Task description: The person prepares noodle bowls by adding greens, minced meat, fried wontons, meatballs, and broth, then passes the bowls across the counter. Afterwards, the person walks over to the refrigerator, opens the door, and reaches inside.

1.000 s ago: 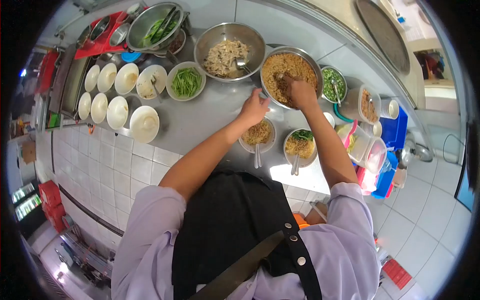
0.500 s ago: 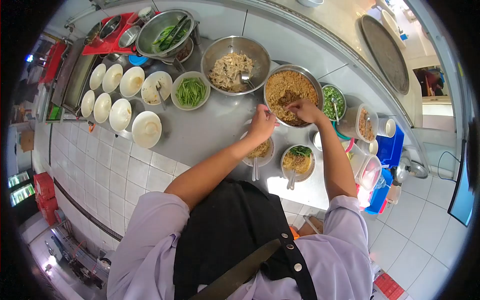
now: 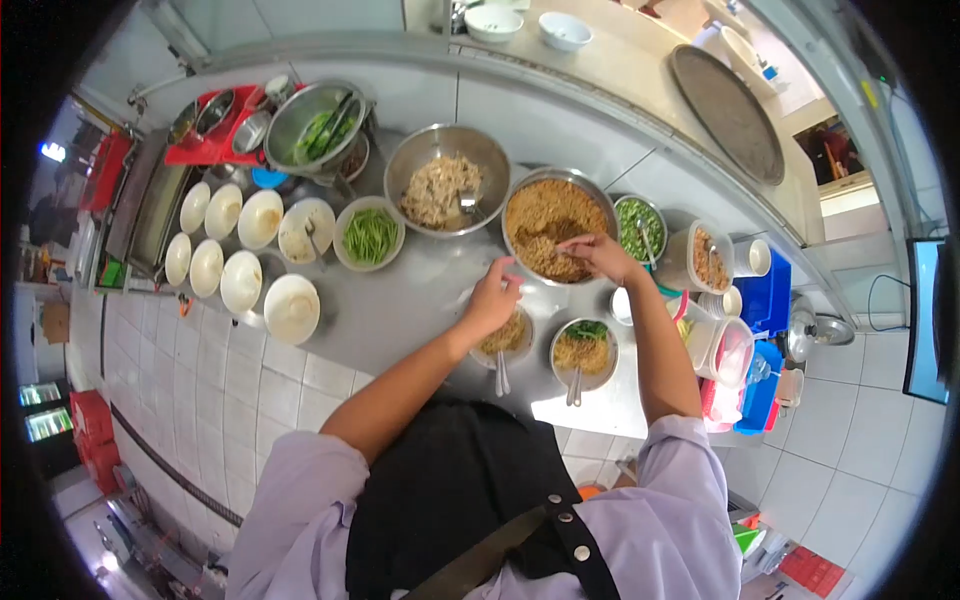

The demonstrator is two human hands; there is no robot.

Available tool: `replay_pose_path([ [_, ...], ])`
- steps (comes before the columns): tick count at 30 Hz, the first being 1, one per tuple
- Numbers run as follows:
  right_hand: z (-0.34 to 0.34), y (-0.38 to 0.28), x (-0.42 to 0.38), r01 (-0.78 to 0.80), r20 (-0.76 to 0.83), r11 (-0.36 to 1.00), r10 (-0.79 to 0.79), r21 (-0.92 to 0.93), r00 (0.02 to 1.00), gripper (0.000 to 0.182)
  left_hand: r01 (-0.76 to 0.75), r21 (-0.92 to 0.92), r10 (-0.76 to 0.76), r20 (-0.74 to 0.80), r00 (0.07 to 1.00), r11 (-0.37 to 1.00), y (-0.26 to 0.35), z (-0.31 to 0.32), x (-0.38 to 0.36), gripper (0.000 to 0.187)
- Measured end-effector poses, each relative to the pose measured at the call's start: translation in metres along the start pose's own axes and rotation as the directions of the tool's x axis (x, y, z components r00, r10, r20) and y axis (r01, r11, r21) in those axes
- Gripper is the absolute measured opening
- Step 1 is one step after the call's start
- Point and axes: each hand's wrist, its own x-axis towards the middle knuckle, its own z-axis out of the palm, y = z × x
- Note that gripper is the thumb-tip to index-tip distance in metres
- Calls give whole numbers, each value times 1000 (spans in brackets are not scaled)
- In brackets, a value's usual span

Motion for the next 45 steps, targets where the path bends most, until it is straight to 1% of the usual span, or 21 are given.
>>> replay_pose_path([
  [1, -2, 1, -2, -17, 10, 994, 16, 112, 1000, 28, -21, 6, 21, 6, 1000, 1000, 3, -2, -2, 41],
  [5, -4, -1, -27, 92, -90, 980, -78, 177, 993, 29, -34, -29, 36, 49, 998, 999, 1, -14, -16, 40],
  [10, 3, -4, -92, 141, -219, 953, -82, 269, 972, 26, -22, -123, 33, 88, 996, 992, -22, -42, -26, 37],
  [13, 17, 29, -128, 230, -333, 914, -114, 333, 936, 28, 40, -54, -36, 77, 996, 998, -36, -62, -40, 33],
  [17, 43, 80, -178, 178, -401, 908, -12, 379, 916, 29, 123, -86, -120, 41, 992, 989, -59, -74, -69, 31],
  [20, 78, 114, -198, 181, -598, 953, -1, 241, 802, 31, 167, -72, -165, 40, 986, 983, -79, -74, -77, 31],
  [22, 100, 146, -201, 259, -734, 964, -135, 57, 666, 32, 203, -57, -200, 57, 978, 977, -82, -69, -81, 30],
  [24, 122, 168, -201, 233, -785, 972, -114, 39, 608, 32, 194, 0, -194, 51, 980, 981, -83, -61, -77, 29],
  [26, 146, 173, -198, 190, -839, 977, -178, -91, 514, 29, 192, 54, -195, 39, 980, 980, -84, -55, -73, 29],
  [27, 151, 171, -201, -2, -820, 974, -190, -227, 541, 32, 156, 64, -158, 23, 987, 986, -83, -53, -69, 30],
  [28, 157, 172, -203, -1, -817, 975, -187, -223, 545, 32, 121, 77, -122, 7, 993, 990, -82, -53, -67, 30],
  [31, 168, 172, -205, -94, -829, 907, -328, -410, 453, 50, 147, 177, -135, -79, 988, 973, -77, -51, -64, 30],
  [32, 169, 175, -202, -86, -826, 909, -329, -409, 457, 50, 150, 181, -136, -87, 987, 972, -78, -52, -62, 30],
  [34, 172, 182, -200, -237, -790, 820, -358, -521, 498, 49, 62, 266, -24, -142, 990, 962, -91, -54, -61, 31],
  [35, 175, 184, -203, -237, -790, 821, -357, -520, 498, 49, 62, 268, -25, -141, 990, 962, -97, -55, -63, 31],
  [37, 173, 174, -203, -249, -823, 833, -356, -494, 443, 46, 94, 341, -54, -123, 991, 936, -91, -53, -65, 36],
  [38, 172, 169, -201, -238, -816, 832, -363, -501, 450, 46, 100, 341, -56, -137, 989, 935, -90, -52, -69, 36],
  [40, 171, 149, -198, -46, -843, 946, -263, -322, 469, 42, 157, 365, -135, -86, 987, 918, -82, -50, -75, 41],
  [41, 165, 140, -186, -37, -839, 944, -274, -329, 469, 42, 147, 367, -145, -32, 989, 919, -98, -52, -73, 38],
  [43, 154, 115, -152, 310, -785, 845, -526, -436, 329, 34, 137, 352, -134, -32, 990, 926, -124, -51, -74, 35],
  [45, 143, 54, -141, 218, -758, 960, -274, -176, 592, 32, 113, 324, -115, -12, 993, 939, -132, -48, -74, 31],
])
